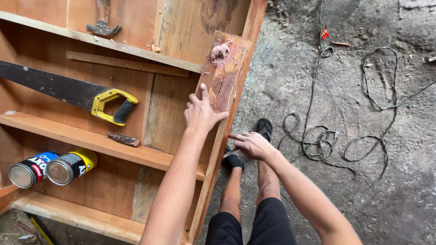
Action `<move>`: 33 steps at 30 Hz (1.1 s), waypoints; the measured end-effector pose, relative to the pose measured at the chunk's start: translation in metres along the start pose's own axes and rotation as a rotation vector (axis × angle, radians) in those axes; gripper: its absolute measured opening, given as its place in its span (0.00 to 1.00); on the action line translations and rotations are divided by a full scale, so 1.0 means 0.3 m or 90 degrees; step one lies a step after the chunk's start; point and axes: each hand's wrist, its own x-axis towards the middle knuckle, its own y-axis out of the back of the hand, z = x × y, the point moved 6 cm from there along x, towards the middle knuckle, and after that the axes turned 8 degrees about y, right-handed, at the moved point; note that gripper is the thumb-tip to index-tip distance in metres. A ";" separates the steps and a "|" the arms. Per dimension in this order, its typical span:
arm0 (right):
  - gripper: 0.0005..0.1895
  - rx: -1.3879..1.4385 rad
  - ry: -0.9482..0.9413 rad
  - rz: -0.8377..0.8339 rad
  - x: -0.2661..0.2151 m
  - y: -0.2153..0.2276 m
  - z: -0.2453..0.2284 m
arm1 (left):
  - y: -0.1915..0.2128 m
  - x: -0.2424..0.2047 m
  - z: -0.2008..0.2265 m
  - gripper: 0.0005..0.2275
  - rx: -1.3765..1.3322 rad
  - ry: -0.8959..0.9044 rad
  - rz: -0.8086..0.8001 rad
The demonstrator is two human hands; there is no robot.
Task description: The person applies a pink paste to joints and cracks of a wooden furniture frame using a small metal scraper.
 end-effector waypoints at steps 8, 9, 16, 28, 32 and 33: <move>0.19 -0.297 -0.229 -0.095 0.027 0.076 0.242 | -0.027 0.012 -0.014 0.58 -0.009 -0.019 0.010; 0.15 -0.254 -0.362 0.006 -0.025 0.139 0.232 | -0.027 0.009 -0.016 0.58 -0.009 -0.020 0.008; 0.24 -0.012 -0.418 0.389 -0.083 0.312 0.119 | 0.006 -0.002 -0.007 0.58 -0.007 -0.001 -0.027; 0.20 0.263 -0.605 0.443 0.109 0.276 0.313 | -0.002 0.002 0.004 0.58 -0.001 0.011 0.001; 0.17 0.291 -0.590 0.293 0.076 0.115 0.193 | 0.019 -0.009 0.015 0.58 -0.016 0.020 0.002; 0.16 0.261 -0.575 0.311 0.076 0.085 0.165 | 0.027 -0.004 0.014 0.58 -0.013 0.022 0.005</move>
